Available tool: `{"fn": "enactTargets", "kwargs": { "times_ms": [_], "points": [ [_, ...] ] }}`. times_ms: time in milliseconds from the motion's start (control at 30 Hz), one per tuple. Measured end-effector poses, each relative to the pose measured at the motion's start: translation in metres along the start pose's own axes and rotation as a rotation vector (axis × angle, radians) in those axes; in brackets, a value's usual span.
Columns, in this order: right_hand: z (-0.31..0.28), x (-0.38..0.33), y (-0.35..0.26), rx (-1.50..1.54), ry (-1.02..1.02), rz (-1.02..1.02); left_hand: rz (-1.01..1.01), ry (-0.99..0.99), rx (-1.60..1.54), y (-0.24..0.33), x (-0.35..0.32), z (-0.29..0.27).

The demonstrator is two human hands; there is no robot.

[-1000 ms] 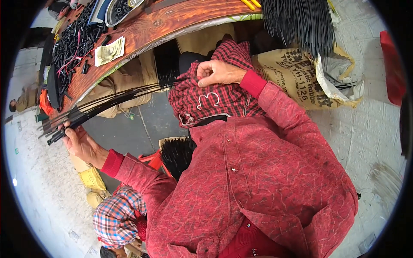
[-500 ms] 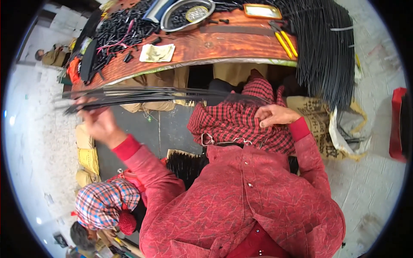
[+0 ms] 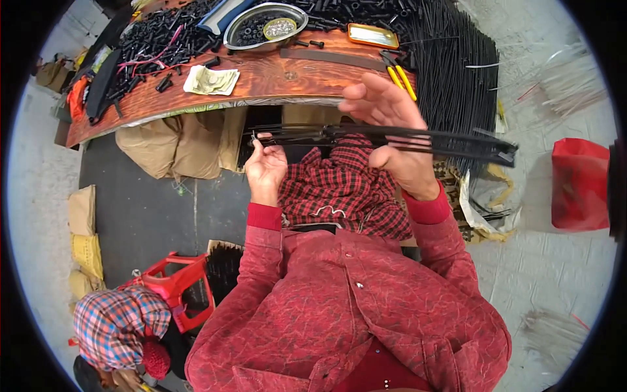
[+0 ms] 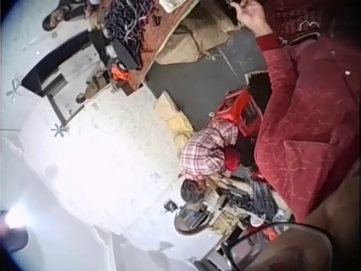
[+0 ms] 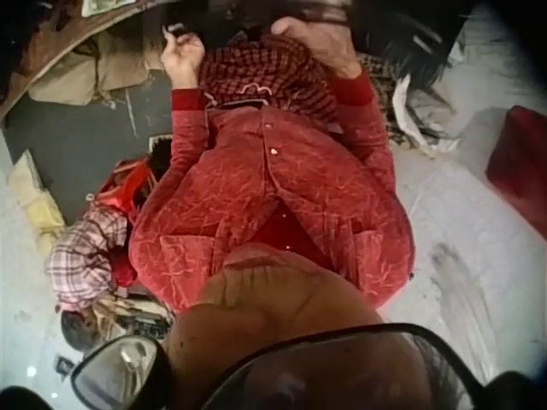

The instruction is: Assembling a wire harness by inserting multiple black wires into a plastic connector.

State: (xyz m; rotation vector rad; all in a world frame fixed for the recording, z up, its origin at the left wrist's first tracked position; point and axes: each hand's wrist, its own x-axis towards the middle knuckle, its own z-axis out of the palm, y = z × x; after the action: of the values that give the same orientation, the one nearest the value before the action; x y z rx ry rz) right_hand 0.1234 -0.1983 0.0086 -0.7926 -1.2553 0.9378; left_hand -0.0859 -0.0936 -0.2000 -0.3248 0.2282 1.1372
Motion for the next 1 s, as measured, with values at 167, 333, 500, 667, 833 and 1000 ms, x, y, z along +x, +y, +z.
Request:
{"fn": "enactTargets", "kwargs": {
  "times_ms": [167,333,500,667,833,1000],
  "points": [
    [0.029,0.041,-0.062,-0.209,0.071,-0.224,-0.13,-0.02,0.022,-0.049,-0.009,0.031],
    [0.027,0.047,-0.045,-0.382,0.155,-0.069,-0.307,0.229,-0.056,-0.086,0.014,-0.02],
    [0.016,0.049,-0.04,-0.458,0.054,-0.117,-0.168,0.316,-0.065,-0.07,0.007,-0.011],
    [0.002,0.027,-0.027,-0.433,0.109,0.026,-0.15,-0.029,-0.045,-0.054,0.0,0.004],
    [-0.02,0.005,-0.009,-0.349,0.175,0.054,-0.03,-0.176,-0.005,-0.041,-0.013,0.034],
    [-0.048,-0.043,0.037,0.106,0.46,0.408,0.157,-0.342,0.236,-0.028,-0.021,0.046]
  ]
}}
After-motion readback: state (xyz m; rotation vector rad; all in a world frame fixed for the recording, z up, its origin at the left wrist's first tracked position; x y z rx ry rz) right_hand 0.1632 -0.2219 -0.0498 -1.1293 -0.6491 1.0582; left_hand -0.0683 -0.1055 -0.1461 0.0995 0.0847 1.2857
